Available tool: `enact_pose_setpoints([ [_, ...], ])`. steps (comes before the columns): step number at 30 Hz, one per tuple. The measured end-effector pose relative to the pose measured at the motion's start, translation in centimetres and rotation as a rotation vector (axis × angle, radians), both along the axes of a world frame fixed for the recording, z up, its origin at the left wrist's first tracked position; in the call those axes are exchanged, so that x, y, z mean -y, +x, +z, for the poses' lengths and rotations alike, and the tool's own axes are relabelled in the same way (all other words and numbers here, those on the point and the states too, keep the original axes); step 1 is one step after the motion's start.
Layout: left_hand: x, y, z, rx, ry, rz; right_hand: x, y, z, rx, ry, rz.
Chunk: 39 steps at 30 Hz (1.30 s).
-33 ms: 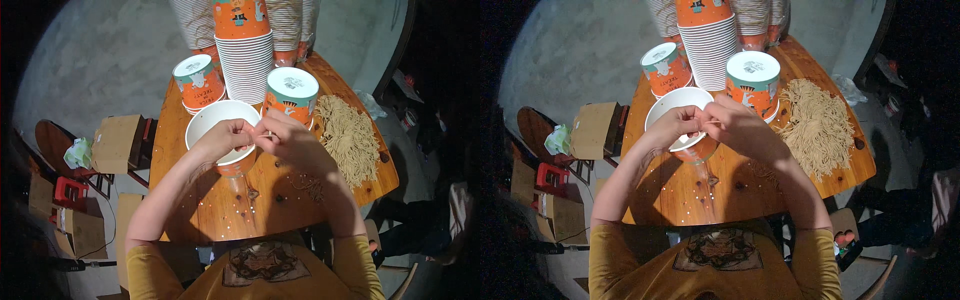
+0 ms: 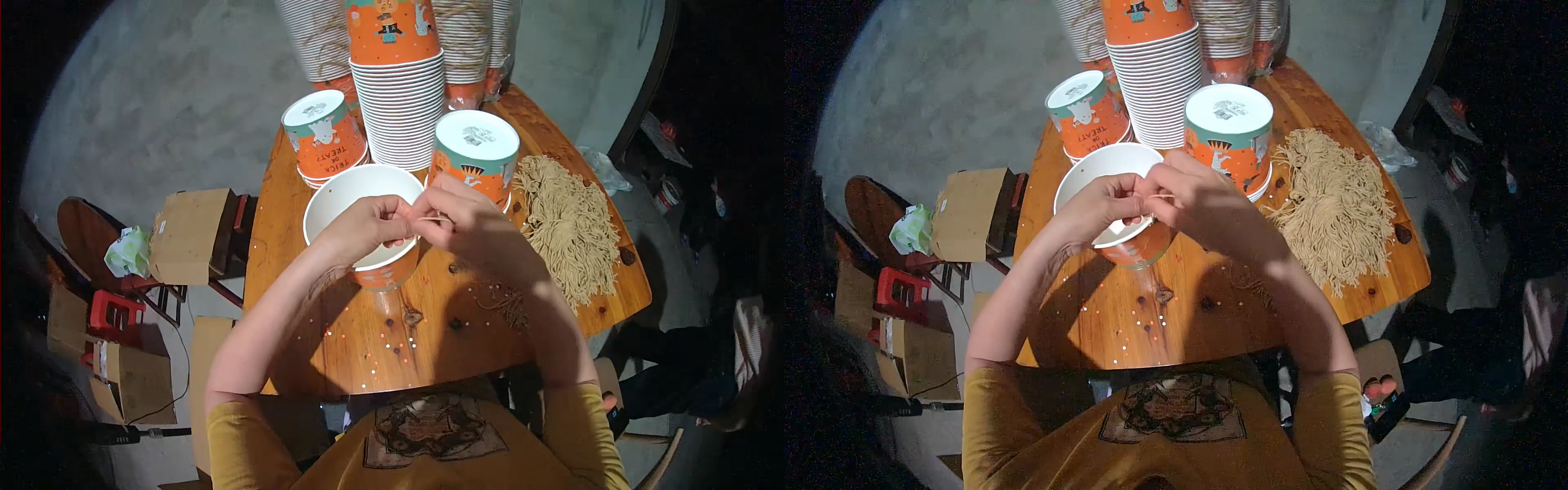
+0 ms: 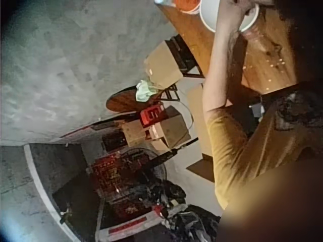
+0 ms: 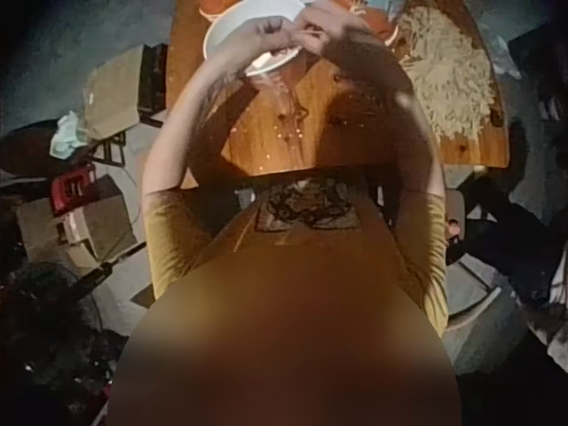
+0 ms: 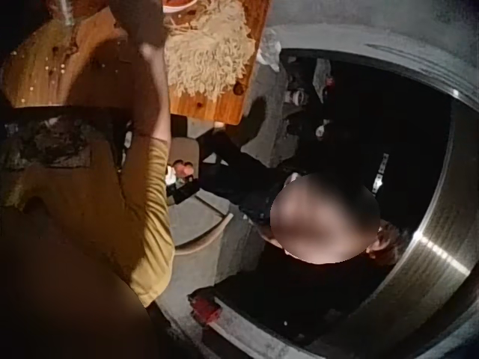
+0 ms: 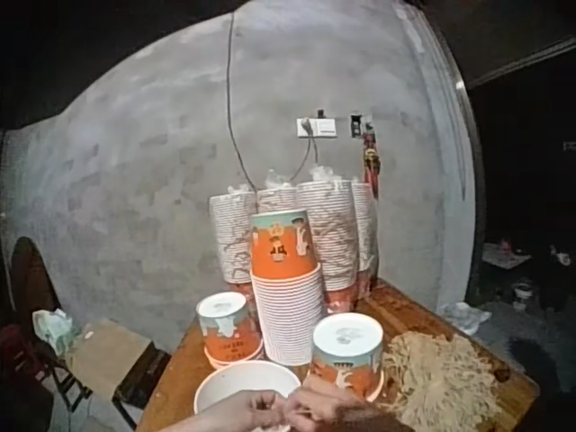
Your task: Attaching strings or bands to paper food containers to prepare them for use.
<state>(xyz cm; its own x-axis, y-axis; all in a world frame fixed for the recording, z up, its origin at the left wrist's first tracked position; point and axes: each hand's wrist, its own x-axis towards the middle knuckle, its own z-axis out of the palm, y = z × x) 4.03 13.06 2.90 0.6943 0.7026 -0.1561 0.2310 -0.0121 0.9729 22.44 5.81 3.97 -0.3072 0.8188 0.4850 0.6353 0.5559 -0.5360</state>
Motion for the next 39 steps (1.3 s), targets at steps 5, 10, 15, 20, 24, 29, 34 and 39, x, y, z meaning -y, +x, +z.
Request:
enact_pose_setpoints([
  [5,-0.1,-0.5,-0.2,0.000,-0.027,-0.065,-1.5,0.2,-1.6,-0.078,0.189,0.109],
  [10,-0.4,-0.7,-0.2,0.021,-0.074,-0.131,-0.9,0.0,-2.4,-0.245,-0.049,-0.055],
  [15,0.1,-0.1,0.5,-0.013,-0.078,-0.133,-1.0,0.5,-3.0,-0.442,-0.332,-0.095],
  [20,0.2,0.0,0.1,-0.022,-0.035,-0.118,-0.2,0.5,-3.4,-0.381,-0.258,-0.158],
  [24,0.4,-0.1,0.4,-0.022,-0.014,-0.102,1.5,-0.1,-3.1,-0.453,-0.406,-0.176],
  [29,0.5,0.2,0.4,-0.024,-0.031,-0.087,2.2,-0.4,-3.6,-0.439,-0.393,-0.193],
  [34,0.6,0.2,0.7,-0.019,-0.069,-0.050,2.4,-2.1,-4.3,-0.618,-0.473,-0.138],
  [39,0.8,-0.1,1.3,0.003,-0.269,-0.002,2.6,-3.3,-5.2,-0.718,-0.477,-0.111],
])
